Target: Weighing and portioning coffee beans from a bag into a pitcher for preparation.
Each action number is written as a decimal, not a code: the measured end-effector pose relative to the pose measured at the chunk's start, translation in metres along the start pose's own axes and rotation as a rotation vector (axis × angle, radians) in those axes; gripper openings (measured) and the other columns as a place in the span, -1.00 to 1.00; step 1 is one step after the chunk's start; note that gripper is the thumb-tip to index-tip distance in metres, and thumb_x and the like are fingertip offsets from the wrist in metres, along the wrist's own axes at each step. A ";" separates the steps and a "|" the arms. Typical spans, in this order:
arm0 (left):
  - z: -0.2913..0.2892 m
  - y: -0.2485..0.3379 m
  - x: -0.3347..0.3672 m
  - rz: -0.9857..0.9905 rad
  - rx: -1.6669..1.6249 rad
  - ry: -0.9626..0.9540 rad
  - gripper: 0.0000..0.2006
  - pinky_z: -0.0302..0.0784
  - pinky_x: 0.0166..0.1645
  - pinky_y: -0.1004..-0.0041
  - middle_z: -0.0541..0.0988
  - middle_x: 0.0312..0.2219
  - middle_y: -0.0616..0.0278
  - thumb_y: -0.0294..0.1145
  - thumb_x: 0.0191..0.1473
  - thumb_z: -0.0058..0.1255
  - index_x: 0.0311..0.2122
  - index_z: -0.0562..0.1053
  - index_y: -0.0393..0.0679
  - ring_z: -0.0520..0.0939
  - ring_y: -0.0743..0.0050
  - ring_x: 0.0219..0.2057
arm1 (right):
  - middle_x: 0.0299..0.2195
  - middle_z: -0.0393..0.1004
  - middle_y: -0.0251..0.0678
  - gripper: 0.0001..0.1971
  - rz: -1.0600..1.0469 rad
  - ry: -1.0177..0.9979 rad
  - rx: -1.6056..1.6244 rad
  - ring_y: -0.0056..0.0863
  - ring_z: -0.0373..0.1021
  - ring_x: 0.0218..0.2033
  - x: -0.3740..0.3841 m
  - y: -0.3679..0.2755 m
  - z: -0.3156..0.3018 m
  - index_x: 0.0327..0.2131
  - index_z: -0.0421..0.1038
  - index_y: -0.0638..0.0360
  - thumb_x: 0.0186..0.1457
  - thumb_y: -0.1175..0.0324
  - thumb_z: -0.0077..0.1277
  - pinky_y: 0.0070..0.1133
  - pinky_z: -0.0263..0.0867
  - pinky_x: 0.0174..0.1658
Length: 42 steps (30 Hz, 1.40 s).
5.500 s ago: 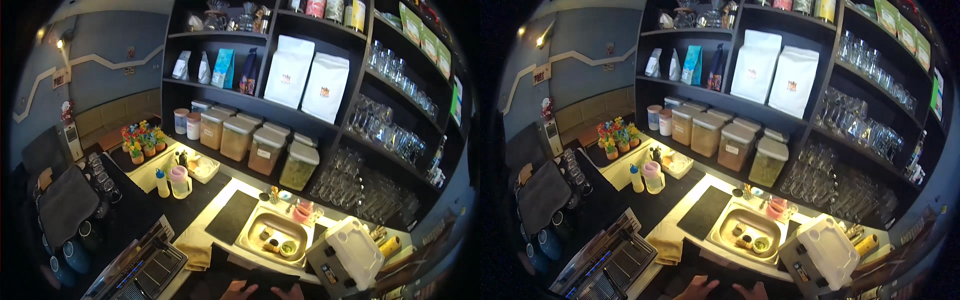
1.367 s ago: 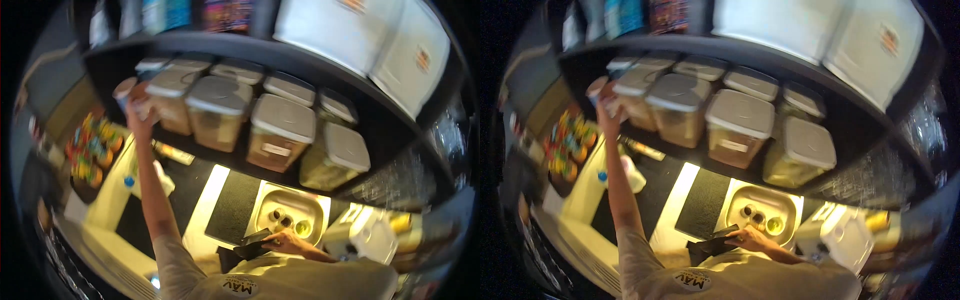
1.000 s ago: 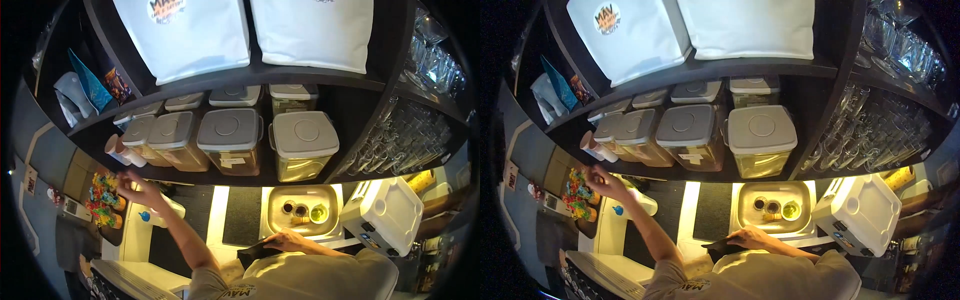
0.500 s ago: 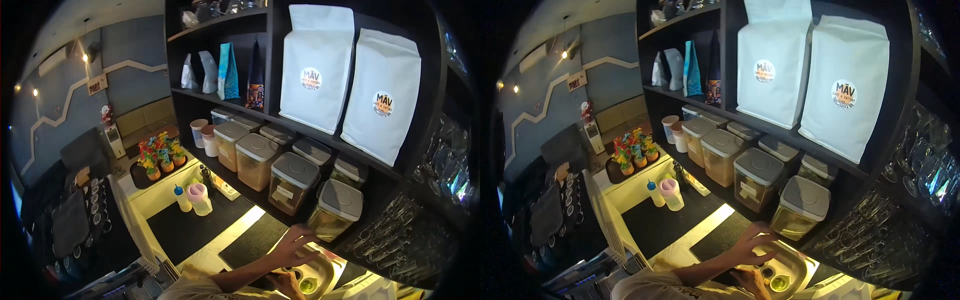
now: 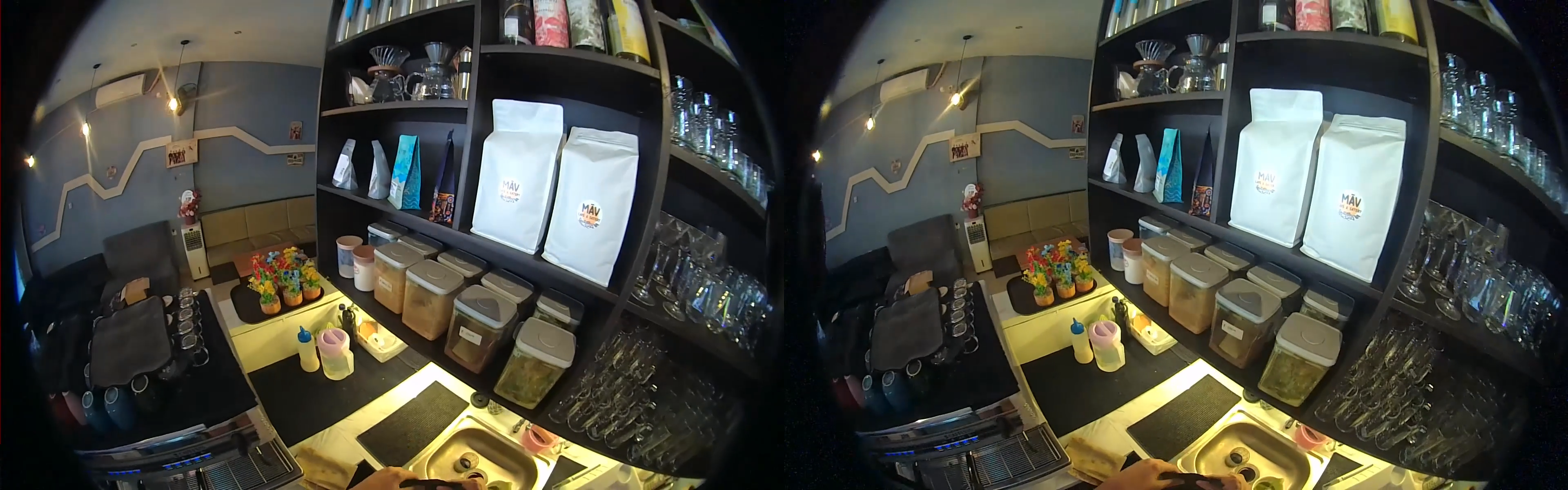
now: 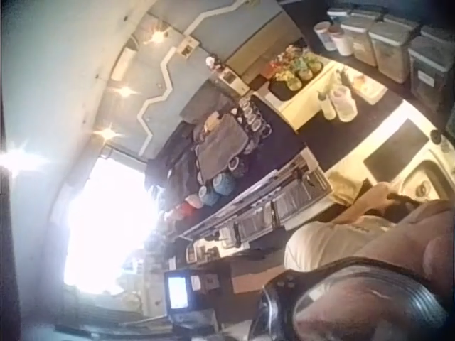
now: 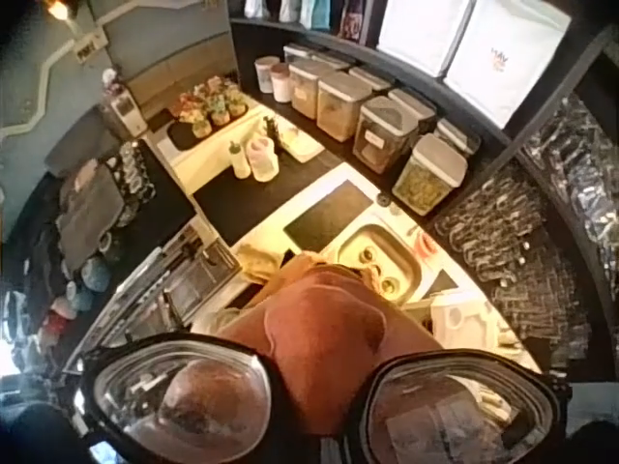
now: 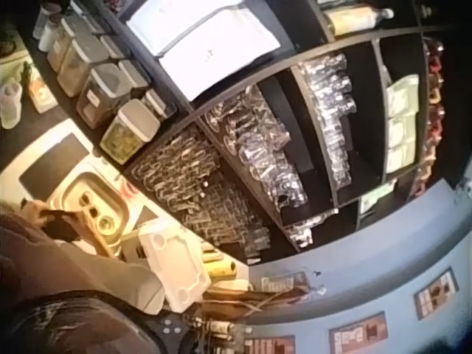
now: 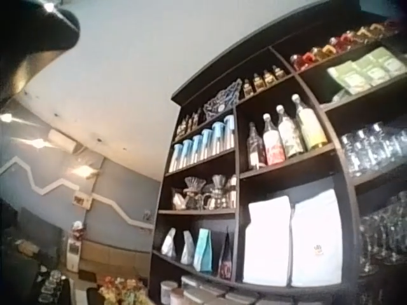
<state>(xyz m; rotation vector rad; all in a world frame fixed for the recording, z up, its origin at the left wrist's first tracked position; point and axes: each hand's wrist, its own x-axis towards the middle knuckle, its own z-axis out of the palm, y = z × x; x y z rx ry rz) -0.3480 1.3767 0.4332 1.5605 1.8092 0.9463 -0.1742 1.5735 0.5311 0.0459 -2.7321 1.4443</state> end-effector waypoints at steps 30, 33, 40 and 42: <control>0.021 0.128 -0.295 -0.131 -0.174 0.272 -0.66 0.50 -0.13 0.14 0.61 -0.26 -0.23 -0.22 0.16 0.01 -0.14 0.54 -0.32 0.63 -0.16 -0.18 | -0.15 0.49 -0.14 -0.58 0.352 0.756 0.482 -0.32 0.43 -0.15 -0.109 -0.113 0.326 -0.08 0.49 0.26 0.22 0.08 0.13 -0.38 0.41 -0.14; 0.039 0.113 -0.281 -0.187 -0.178 0.375 -0.66 0.49 -0.15 0.14 0.59 -0.29 -0.26 -0.21 0.18 0.00 -0.19 0.53 -0.35 0.63 -0.16 -0.21 | -0.18 0.50 -0.15 -0.59 0.366 0.683 0.601 -0.32 0.43 -0.18 -0.112 -0.103 0.321 -0.10 0.50 0.27 0.24 0.07 0.10 -0.38 0.41 -0.17; 0.010 0.227 -0.287 -0.117 -0.138 0.240 -0.67 0.50 -0.21 0.15 0.59 -0.34 -0.28 -0.22 0.18 0.00 -0.26 0.52 -0.37 0.64 -0.16 -0.28 | -0.26 0.52 -0.17 -0.59 0.463 0.512 0.869 -0.32 0.45 -0.25 -0.127 -0.091 0.321 -0.15 0.52 0.28 0.27 0.05 0.03 -0.38 0.40 -0.23; 0.003 0.249 -0.287 -0.115 -0.131 0.188 -0.67 0.50 -0.22 0.15 0.58 -0.35 -0.28 -0.22 0.19 0.00 -0.27 0.51 -0.37 0.64 -0.16 -0.30 | -0.29 0.53 -0.18 -0.59 0.511 0.464 0.965 -0.32 0.45 -0.28 -0.129 -0.085 0.321 -0.17 0.53 0.28 0.29 0.05 0.01 -0.38 0.40 -0.25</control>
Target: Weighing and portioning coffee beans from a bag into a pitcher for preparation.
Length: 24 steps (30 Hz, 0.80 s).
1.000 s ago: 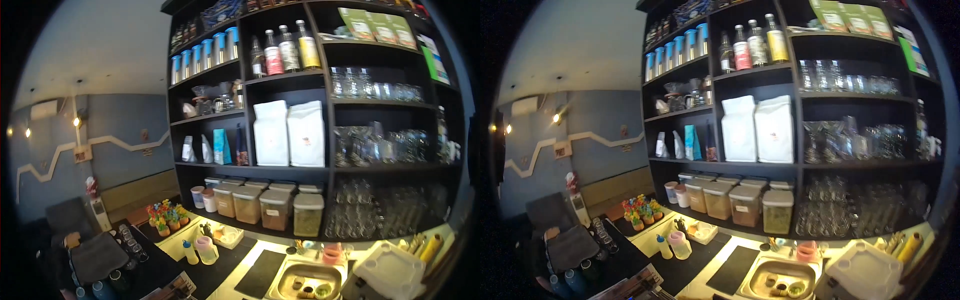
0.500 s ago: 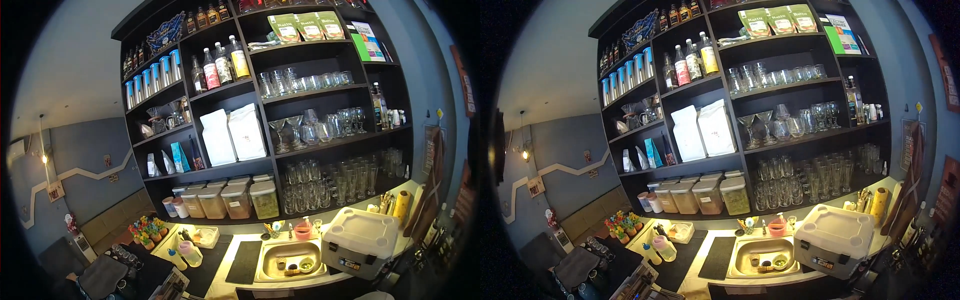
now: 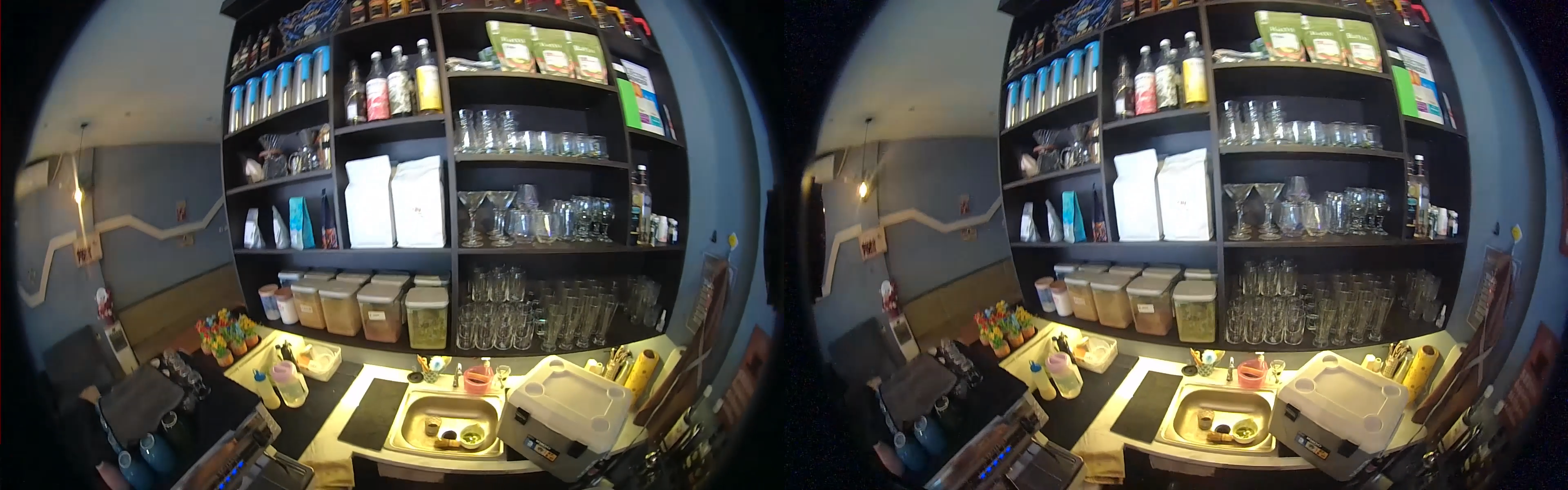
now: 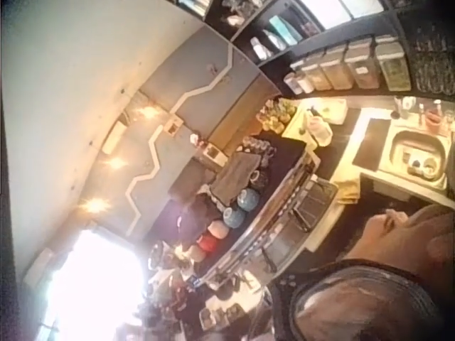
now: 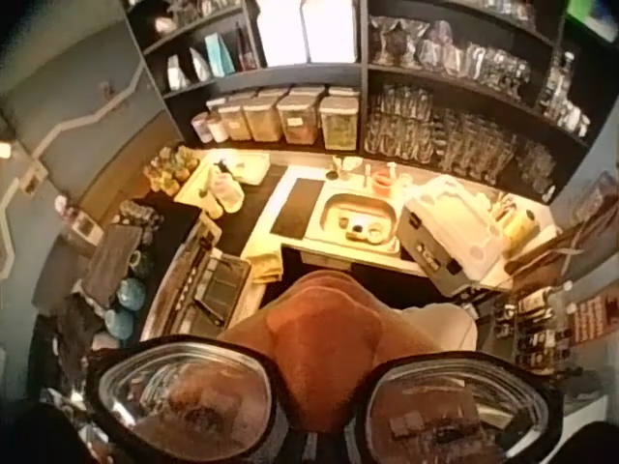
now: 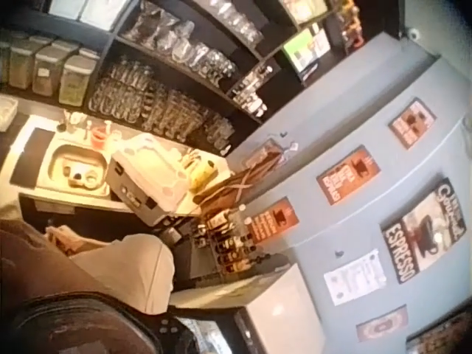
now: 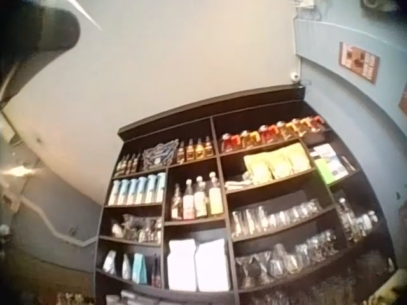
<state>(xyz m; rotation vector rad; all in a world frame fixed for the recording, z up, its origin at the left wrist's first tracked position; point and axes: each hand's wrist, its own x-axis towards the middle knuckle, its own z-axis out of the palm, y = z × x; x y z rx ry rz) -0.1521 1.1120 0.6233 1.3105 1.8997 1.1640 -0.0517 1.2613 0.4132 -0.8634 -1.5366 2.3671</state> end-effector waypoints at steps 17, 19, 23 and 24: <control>0.076 -0.168 -0.021 -0.248 -0.127 0.248 -0.63 0.46 -0.31 0.15 0.60 -0.41 0.07 -0.02 0.08 0.18 -0.29 0.46 -0.15 0.61 -0.04 -0.38 | -0.63 0.48 -0.31 -0.55 0.011 -0.402 -0.763 -0.57 0.32 -0.59 0.063 -0.009 0.003 -0.57 0.44 0.34 0.34 0.22 -0.07 -0.42 0.21 -0.50; 0.086 -0.189 -0.047 -0.300 -0.007 0.457 -0.65 0.45 -0.35 0.16 0.57 -0.48 0.09 -0.03 0.07 0.19 -0.34 0.45 -0.14 0.60 -0.01 -0.41 | -0.69 0.39 -0.14 -0.49 -0.189 -0.580 -0.940 -0.41 0.27 -0.65 0.082 -0.008 0.018 -0.62 0.34 0.36 0.34 0.17 -0.04 -0.34 0.14 -0.53; 0.084 -0.177 -0.099 -0.427 0.036 0.684 -0.65 0.44 -0.38 0.18 0.54 -0.54 0.12 -0.06 0.05 0.23 -0.41 0.44 -0.14 0.59 0.03 -0.46 | -0.71 0.25 0.08 -0.47 -0.488 -0.911 -1.098 -0.16 0.16 -0.72 0.073 -0.020 0.080 -0.65 0.23 0.37 0.32 0.18 0.00 -0.26 0.05 -0.56; 0.082 -0.178 -0.116 -0.447 0.007 0.710 -0.65 0.44 -0.39 0.18 0.54 -0.54 0.12 -0.06 0.04 0.24 -0.42 0.44 -0.15 0.59 0.04 -0.46 | -0.71 0.23 0.08 -0.47 -0.480 -0.989 -1.055 -0.18 0.13 -0.73 0.064 -0.021 0.102 -0.65 0.22 0.37 0.32 0.18 -0.01 -0.27 0.05 -0.57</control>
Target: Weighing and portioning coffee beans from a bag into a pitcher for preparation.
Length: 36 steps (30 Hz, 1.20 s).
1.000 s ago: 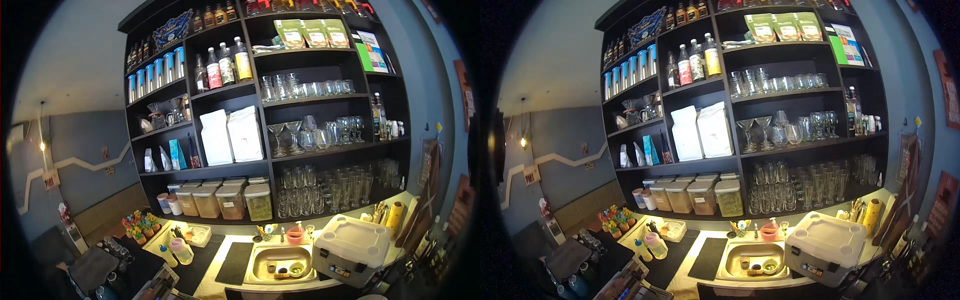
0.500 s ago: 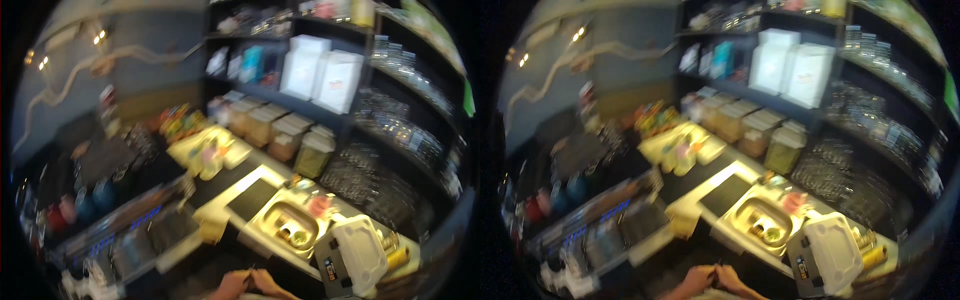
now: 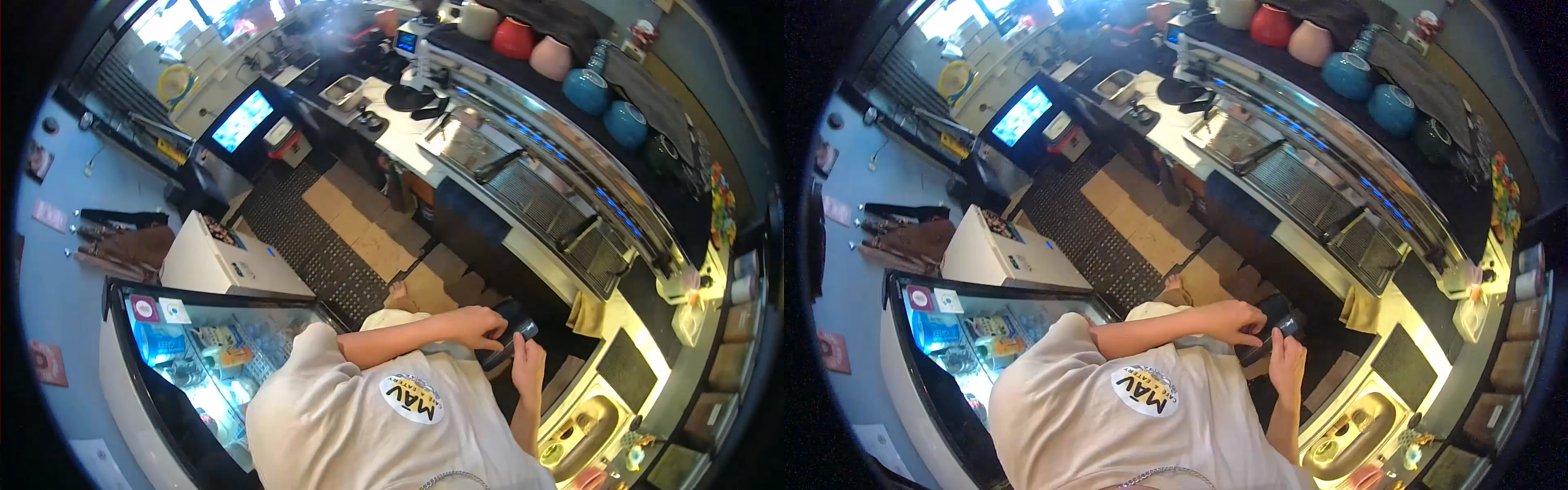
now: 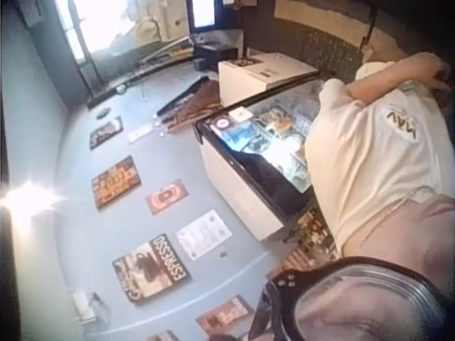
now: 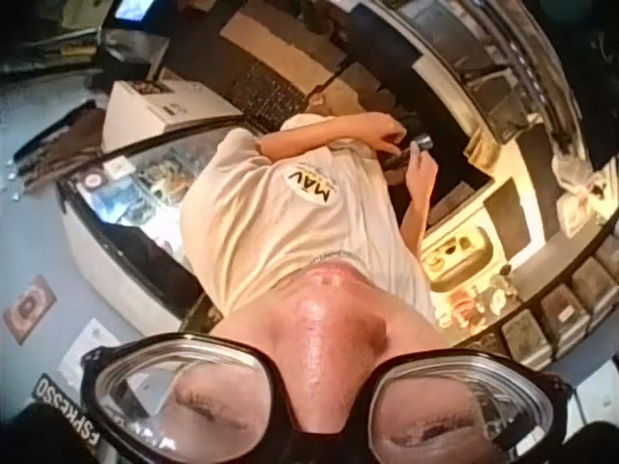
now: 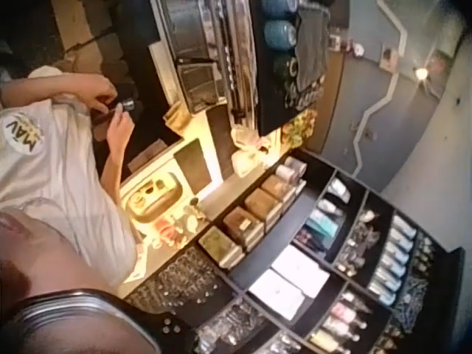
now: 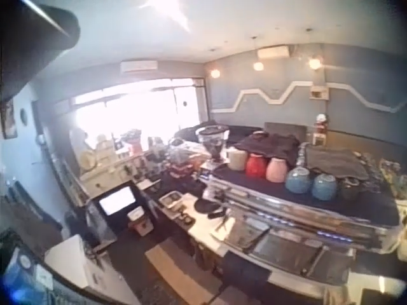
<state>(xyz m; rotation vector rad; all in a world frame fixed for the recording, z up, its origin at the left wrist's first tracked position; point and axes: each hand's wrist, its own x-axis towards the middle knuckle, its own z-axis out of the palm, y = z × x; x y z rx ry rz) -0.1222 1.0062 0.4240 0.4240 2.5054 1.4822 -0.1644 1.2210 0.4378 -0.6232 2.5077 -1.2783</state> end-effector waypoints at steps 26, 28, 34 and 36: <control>-0.291 -0.089 -0.253 -0.249 -0.231 0.740 -0.71 0.46 -0.29 0.47 0.51 -0.54 0.29 -0.26 -0.03 0.34 -0.44 0.46 -0.21 0.52 0.54 -0.46 | -0.71 0.15 -0.52 -0.52 -0.183 -0.484 0.265 -0.77 0.05 -0.60 0.233 -0.275 0.308 -0.61 0.31 0.28 0.30 0.14 0.06 -0.56 -0.03 -0.57; -0.295 -0.100 -0.262 -0.329 -0.213 0.856 -0.67 0.44 -0.34 0.49 0.48 -0.57 0.31 -0.22 -0.02 0.34 -0.47 0.43 -0.22 0.50 0.54 -0.49 | -0.71 0.17 -0.53 -0.52 -0.201 -0.578 0.235 -0.78 0.05 -0.60 0.244 -0.302 0.335 -0.60 0.31 0.29 0.29 0.15 0.07 -0.56 -0.03 -0.58; -0.357 -0.149 -0.287 -0.502 -0.097 1.038 -0.59 0.38 -0.43 0.45 0.42 -0.63 0.29 -0.17 -0.02 0.34 -0.53 0.35 -0.22 0.44 0.55 -0.58 | -0.69 0.24 -0.48 -0.53 -0.219 -0.736 0.225 -0.75 0.10 -0.58 0.305 -0.352 0.427 -0.54 0.38 0.33 0.30 0.11 0.04 -0.56 0.05 -0.56; -0.389 -0.172 -0.297 -0.604 -0.155 1.040 -0.63 0.36 -0.45 0.41 0.42 -0.64 0.24 -0.23 -0.02 0.31 -0.53 0.35 -0.22 0.42 0.52 -0.60 | -0.71 0.25 -0.43 -0.49 -0.174 -0.797 0.188 -0.72 0.12 -0.59 0.333 -0.358 0.460 -0.55 0.40 0.35 0.29 0.06 0.04 -0.53 0.09 -0.56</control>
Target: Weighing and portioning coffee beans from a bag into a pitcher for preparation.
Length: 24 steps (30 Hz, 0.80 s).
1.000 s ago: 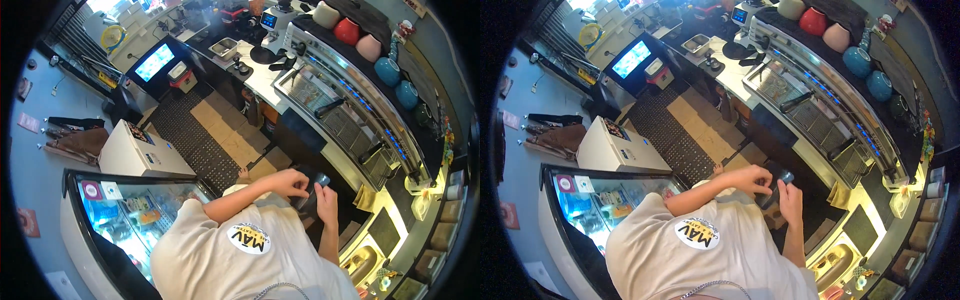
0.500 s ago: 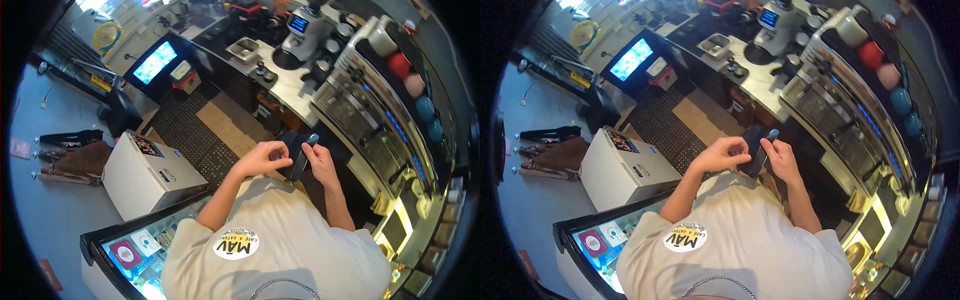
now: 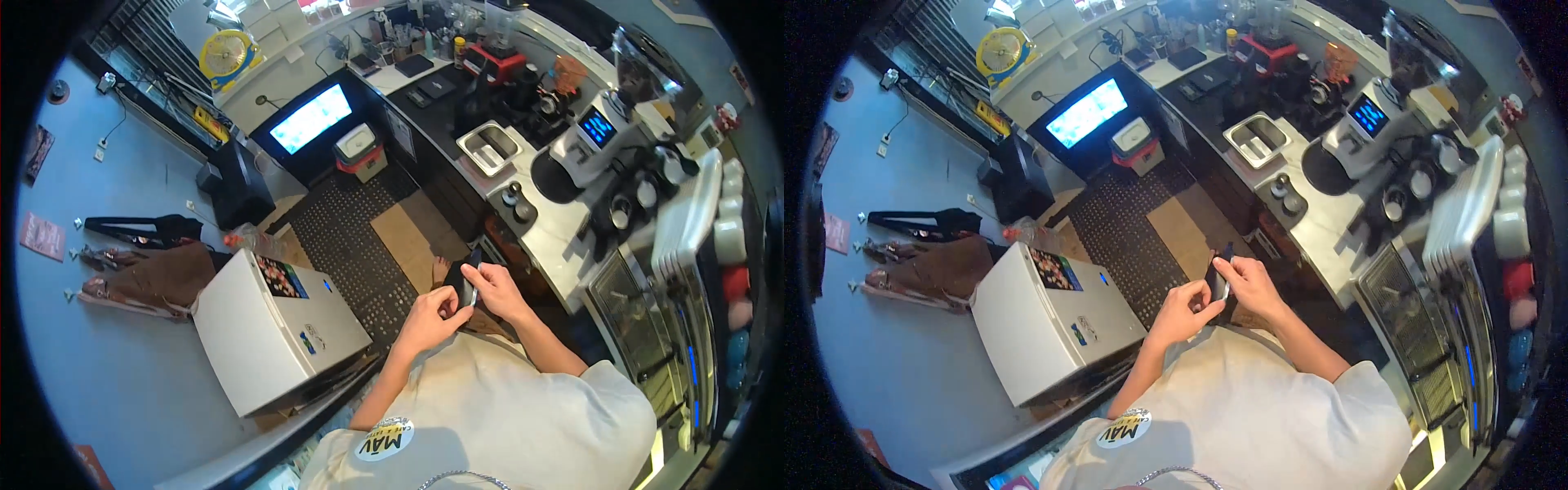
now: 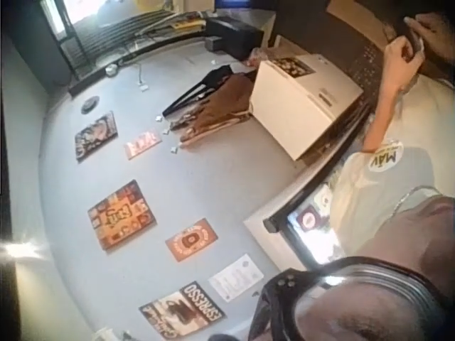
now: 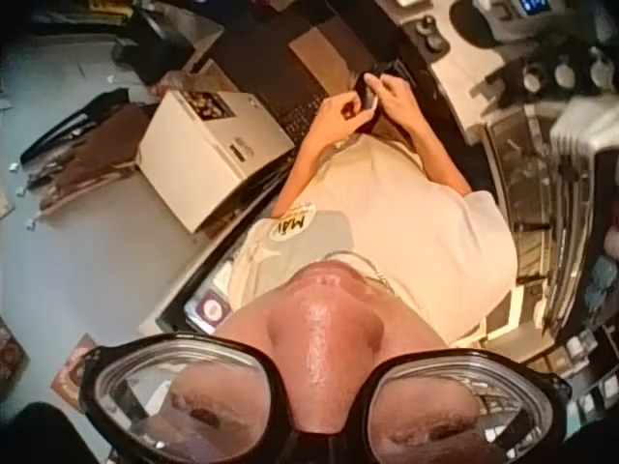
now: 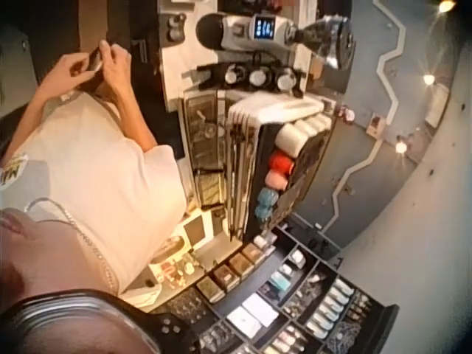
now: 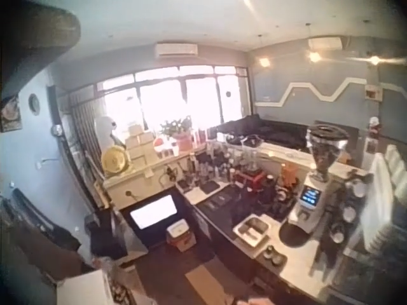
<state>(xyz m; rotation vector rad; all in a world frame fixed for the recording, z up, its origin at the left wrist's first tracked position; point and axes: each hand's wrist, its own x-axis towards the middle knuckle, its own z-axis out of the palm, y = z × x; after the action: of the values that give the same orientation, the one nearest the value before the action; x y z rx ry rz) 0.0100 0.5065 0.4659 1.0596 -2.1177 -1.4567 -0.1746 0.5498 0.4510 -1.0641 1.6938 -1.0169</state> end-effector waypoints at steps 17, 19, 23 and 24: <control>-0.169 0.005 0.276 0.172 0.156 0.030 -0.63 0.37 -0.36 0.27 0.44 -0.53 0.03 -0.22 0.18 0.10 -0.47 0.36 -0.33 0.48 0.15 -0.49 | -0.74 0.30 -0.26 -0.49 -0.284 -0.052 0.076 -0.73 0.18 -0.63 0.306 -0.118 -0.011 -0.59 0.40 0.36 0.27 0.08 0.07 -0.51 0.17 -0.58; -0.181 -0.002 0.311 0.231 0.037 -0.014 -0.67 0.38 -0.29 0.28 0.46 -0.48 0.03 -0.23 0.25 0.00 -0.40 0.41 -0.34 0.50 0.15 -0.42 | -0.73 0.37 -0.36 -0.51 -0.255 -0.085 0.190 -0.75 0.25 -0.64 0.335 -0.128 -0.015 -0.58 0.44 0.30 0.29 0.08 0.05 -0.58 0.19 -0.57; -0.204 -0.006 0.374 0.261 -0.187 -0.155 -0.69 0.41 -0.20 0.38 0.55 -0.40 0.11 -0.29 0.31 -0.15 -0.27 0.50 -0.35 0.53 0.36 -0.35 | -0.70 0.39 -0.46 -0.51 -0.174 -0.048 0.303 -0.76 0.33 -0.64 0.390 -0.128 -0.019 -0.58 0.44 0.23 0.28 0.03 0.07 -0.67 0.19 -0.57; -0.207 -0.012 0.389 0.272 -0.195 -0.185 -0.69 0.41 -0.20 0.38 0.55 -0.40 0.11 -0.29 0.31 -0.15 -0.27 0.50 -0.35 0.53 0.36 -0.35 | -0.70 0.40 -0.46 -0.51 -0.141 -0.031 0.318 -0.76 0.33 -0.64 0.401 -0.130 -0.019 -0.58 0.44 0.23 0.27 0.02 0.08 -0.67 0.19 -0.57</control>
<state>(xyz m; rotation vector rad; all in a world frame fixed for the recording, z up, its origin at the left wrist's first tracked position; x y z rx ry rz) -0.1039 0.0819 0.4930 0.5603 -2.0893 -1.6343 -0.2668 0.1387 0.4799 -0.9920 1.3890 -1.3033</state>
